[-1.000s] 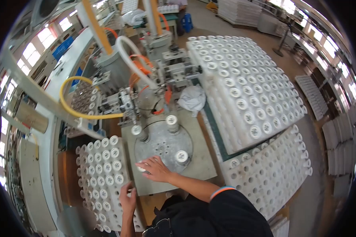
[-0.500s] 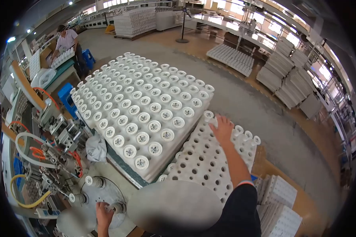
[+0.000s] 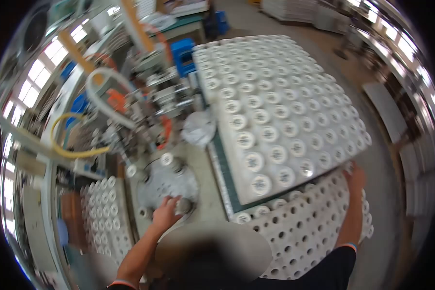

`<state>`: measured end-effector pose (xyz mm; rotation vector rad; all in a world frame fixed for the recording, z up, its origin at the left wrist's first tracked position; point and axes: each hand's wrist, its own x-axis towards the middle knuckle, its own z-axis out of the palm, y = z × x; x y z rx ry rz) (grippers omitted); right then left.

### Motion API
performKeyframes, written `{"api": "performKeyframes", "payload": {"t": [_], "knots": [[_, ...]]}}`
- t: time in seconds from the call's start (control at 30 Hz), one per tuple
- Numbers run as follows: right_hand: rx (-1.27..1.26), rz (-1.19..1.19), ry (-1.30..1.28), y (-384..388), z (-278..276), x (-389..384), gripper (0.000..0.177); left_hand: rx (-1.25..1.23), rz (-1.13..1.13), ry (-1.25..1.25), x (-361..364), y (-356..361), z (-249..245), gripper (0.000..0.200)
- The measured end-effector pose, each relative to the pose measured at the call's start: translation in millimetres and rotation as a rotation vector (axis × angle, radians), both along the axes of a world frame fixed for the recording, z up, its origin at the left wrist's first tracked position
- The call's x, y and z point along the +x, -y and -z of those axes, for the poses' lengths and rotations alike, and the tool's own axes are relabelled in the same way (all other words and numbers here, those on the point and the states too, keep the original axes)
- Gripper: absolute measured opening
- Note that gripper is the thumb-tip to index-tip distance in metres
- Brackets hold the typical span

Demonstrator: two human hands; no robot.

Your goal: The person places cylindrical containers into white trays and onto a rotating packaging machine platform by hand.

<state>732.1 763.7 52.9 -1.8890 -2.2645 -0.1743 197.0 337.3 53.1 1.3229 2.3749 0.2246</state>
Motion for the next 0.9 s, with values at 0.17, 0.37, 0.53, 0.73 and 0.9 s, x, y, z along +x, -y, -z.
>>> {"api": "performKeyframes", "payload": {"t": [0.17,0.37,0.53,0.73,0.9], "knots": [[0.341,0.104,-0.443,72.1,-1.0,-36.3,0.054,0.132,-0.037,-0.013,-7.0,20.4,-6.4,0.052],[-0.057,-0.467,-0.82,280.1,1.6,-255.7,0.057,0.428,-0.338,0.131,-1.9,126.4,-19.9,0.055],[-0.594,-1.125,-0.691,403.6,-18.1,-472.9,0.06,0.388,-0.591,0.186,2.0,230.5,-23.7,0.058],[-0.296,-1.364,-0.217,455.3,72.1,-583.6,0.065,0.368,-0.988,0.098,20.5,350.0,-30.5,0.06],[-0.383,-1.277,-0.209,462.7,54.4,-577.1,0.084,0.344,-1.156,-0.141,5.5,421.7,-24.9,0.059]]}}
